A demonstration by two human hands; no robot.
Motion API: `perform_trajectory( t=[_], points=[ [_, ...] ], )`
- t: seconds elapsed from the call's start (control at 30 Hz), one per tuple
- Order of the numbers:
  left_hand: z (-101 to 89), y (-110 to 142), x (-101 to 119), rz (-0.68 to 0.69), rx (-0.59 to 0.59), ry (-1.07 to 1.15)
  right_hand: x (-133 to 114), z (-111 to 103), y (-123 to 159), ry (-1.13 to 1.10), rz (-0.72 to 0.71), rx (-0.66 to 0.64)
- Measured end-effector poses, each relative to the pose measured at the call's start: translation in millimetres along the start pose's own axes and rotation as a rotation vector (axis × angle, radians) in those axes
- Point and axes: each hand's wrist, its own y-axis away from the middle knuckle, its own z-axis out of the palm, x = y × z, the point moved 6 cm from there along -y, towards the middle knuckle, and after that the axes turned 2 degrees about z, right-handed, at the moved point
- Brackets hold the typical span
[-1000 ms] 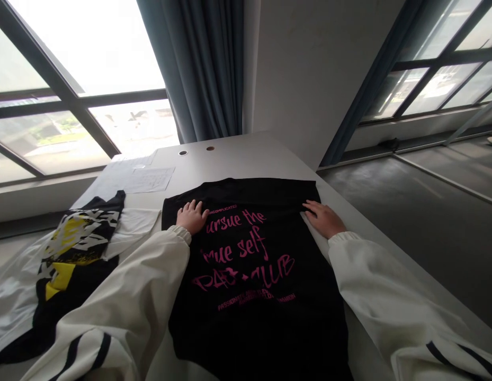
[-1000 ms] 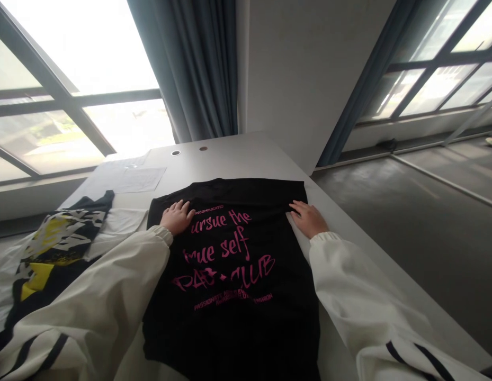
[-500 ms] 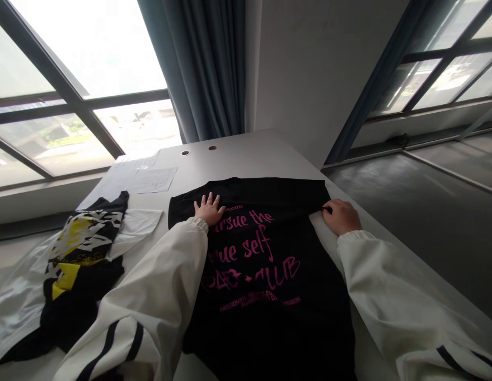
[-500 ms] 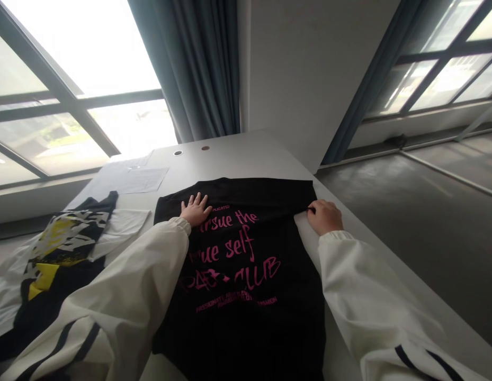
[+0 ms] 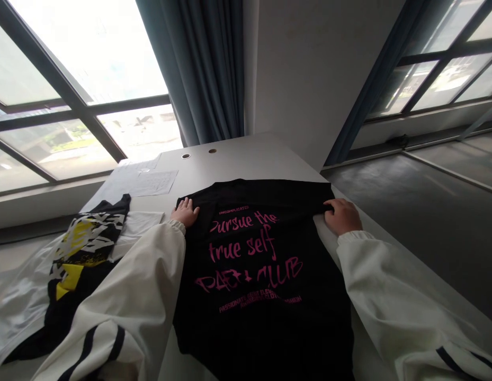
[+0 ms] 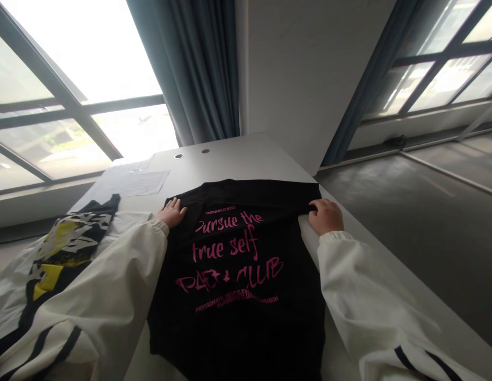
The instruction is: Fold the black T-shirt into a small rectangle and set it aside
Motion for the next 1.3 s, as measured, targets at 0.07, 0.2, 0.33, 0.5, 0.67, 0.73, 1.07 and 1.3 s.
perform_trajectory(
  t=[0.07,0.2,0.33,0.5,0.67,0.73,1.07,1.3],
  points=[
    [0.9,-4,-1,-0.027,0.012,-0.014,-10,4,1,-0.041,-0.056,-0.030],
    [0.8,-16,4,-0.099,0.034,0.006,-18,14,5,-0.053,-0.011,-0.172],
    [-2.7,-23,8,-0.109,0.050,-0.005,-15,15,7,-0.057,0.059,-0.189],
    [-14.5,-8,37,0.061,0.127,-0.101,-35,2,5,-0.054,-0.091,-0.123],
    [-6.7,60,101,0.430,0.120,-0.096,-91,-12,23,-0.186,-0.425,-0.252],
    [1.7,104,120,0.569,0.131,-0.092,-115,-12,42,-0.245,-0.550,-0.364],
    [32.1,284,83,0.814,0.157,-0.026,-135,-2,102,-0.214,-0.690,-0.583],
    [14.9,346,38,0.814,0.007,0.055,-137,-14,107,-0.180,-0.729,-0.640]
  ],
)
